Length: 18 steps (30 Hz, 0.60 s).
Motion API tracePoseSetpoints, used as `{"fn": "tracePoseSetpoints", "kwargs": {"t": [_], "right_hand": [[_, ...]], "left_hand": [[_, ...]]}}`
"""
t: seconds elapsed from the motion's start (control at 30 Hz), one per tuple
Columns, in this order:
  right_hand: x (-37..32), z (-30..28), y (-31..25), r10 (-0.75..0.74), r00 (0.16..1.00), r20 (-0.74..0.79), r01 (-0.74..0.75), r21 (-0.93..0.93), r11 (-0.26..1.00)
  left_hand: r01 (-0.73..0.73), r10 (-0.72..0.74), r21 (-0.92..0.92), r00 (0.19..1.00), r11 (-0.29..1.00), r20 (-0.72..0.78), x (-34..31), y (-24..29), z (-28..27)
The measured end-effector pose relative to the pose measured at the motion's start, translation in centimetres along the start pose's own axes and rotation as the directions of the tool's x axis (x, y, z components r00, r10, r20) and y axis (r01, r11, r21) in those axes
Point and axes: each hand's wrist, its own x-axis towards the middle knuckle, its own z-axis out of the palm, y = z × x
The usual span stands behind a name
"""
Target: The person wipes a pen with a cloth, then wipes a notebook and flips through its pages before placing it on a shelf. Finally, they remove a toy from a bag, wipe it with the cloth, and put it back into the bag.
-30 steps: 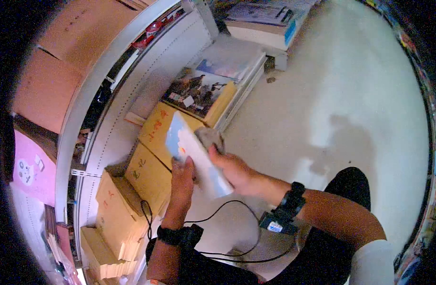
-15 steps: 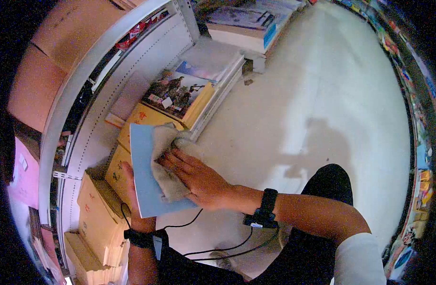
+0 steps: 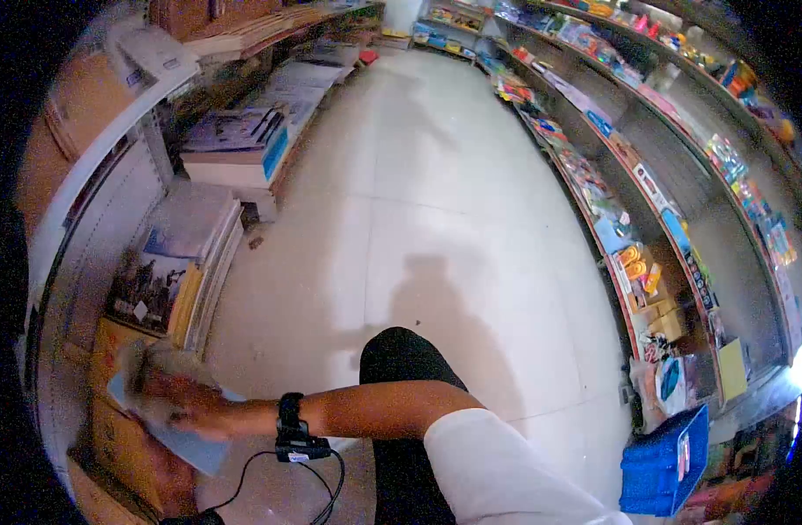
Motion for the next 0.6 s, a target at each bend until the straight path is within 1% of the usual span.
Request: {"fn": "tracePoseSetpoints", "kwargs": {"t": [0.03, 0.07, 0.1, 0.13, 0.17, 0.2, 0.23, 0.3, 0.33, 0.37, 0.4, 0.43, 0.47, 0.5, 0.53, 0.57, 0.6], "right_hand": [[0.0, -0.1, -0.2, -0.145, 0.983, 0.109, 0.157, -0.115, 0.981], [-0.5, -0.1, -0.1, -0.172, 0.976, 0.136, 0.187, -0.109, 0.976], [-0.7, 0.0, -0.5, -0.195, 0.967, 0.165, 0.214, -0.106, 0.971], [-0.9, 0.0, -0.7, -0.214, 0.957, 0.197, 0.237, -0.098, 0.967], [-0.9, -0.3, -0.5, -0.124, 0.968, 0.217, 0.130, -0.014, 0.991], [-0.6, -0.1, 0.5, -0.133, 0.978, 0.161, 0.117, 0.106, 0.988], [0.1, 0.3, 2.1, -0.139, 0.985, 0.106, 0.112, 0.227, 0.967], [0.5, 0.8, 3.7, -0.048, 0.998, -0.033, 0.058, 0.483, 0.873], [0.5, 0.7, 3.5, 0.030, 0.997, -0.074, 0.008, 0.460, 0.888], [0.3, 0.5, 3.2, 0.107, 0.988, -0.114, -0.046, 0.438, 0.898], [0.2, 0.3, 3.0, 0.183, 0.971, -0.156, -0.103, 0.419, 0.902], [0.6, 0.4, 3.1, 0.126, 0.981, -0.145, -0.078, 0.300, 0.951], [0.6, 0.7, 3.2, 0.044, 0.991, -0.130, -0.017, 0.199, 0.980], [0.6, 0.8, 3.1, -0.037, 0.993, -0.108, 0.048, 0.096, 0.994], [0.5, 0.8, 2.8, -0.115, 0.990, -0.082, 0.115, -0.008, 0.993], [0.2, 0.5, 2.4, -0.212, 0.977, 0.025, 0.213, -0.076, 0.974], [-0.2, -0.3, 1.5, -0.300, 0.943, 0.141, 0.319, -0.133, 0.938]], "left_hand": [[-0.041, 0.038, 0.025, 0.994, 0.999, 0.106, 0.0, 1.0, -0.5], [-0.083, 0.072, 0.043, 0.975, 0.996, 0.212, 0.0, 1.4, -1.4], [-0.087, 0.082, 0.021, 0.981, 0.996, 0.174, 0.0, 1.2, -1.3], [-0.049, 0.050, -0.025, 0.997, 0.998, 0.052, 0.0, 1.3, -1.3], [-0.015, 0.009, -0.072, 0.997, 0.997, -0.076, -0.2, 1.7, -1.4], [0.007, -0.031, -0.120, 0.978, 0.993, -0.204, -0.4, 2.0, -0.2], [0.004, -0.009, 0.084, 0.998, 0.996, 0.060, -0.2, 1.8, -2.8], [0.052, -0.042, 0.083, 0.991, 0.995, -0.125, -0.5, -0.1, -1.0], [0.078, -0.060, 0.078, 0.975, 0.994, -0.214, -0.4, -1.0, -0.4], [0.106, -0.104, 0.054, 0.994, 0.993, -0.039, -0.1, -2.2, -1.2], [0.096, -0.097, 0.077, 0.995, 0.992, 0.020, 0.3, -2.8, -2.2], [0.085, -0.093, 0.097, 0.993, 0.992, 0.076, 0.5, -3.3, -2.4], [0.073, -0.088, 0.118, 0.988, 0.990, 0.129, 0.5, -3.6, -2.6], [0.106, -0.107, 0.016, 0.982, 0.994, 0.156, 0.6, -2.8, -2.5], [0.050, -0.051, -0.125, 0.999, 0.991, -0.002, 0.4, -2.0, -2.0], [-0.026, -0.016, -0.250, 0.986, 0.968, -0.166, 0.1, -1.1, -1.3], [-0.125, 0.002, -0.356, 0.945, 0.926, -0.328, 0.1, -0.4, -1.1]]}}
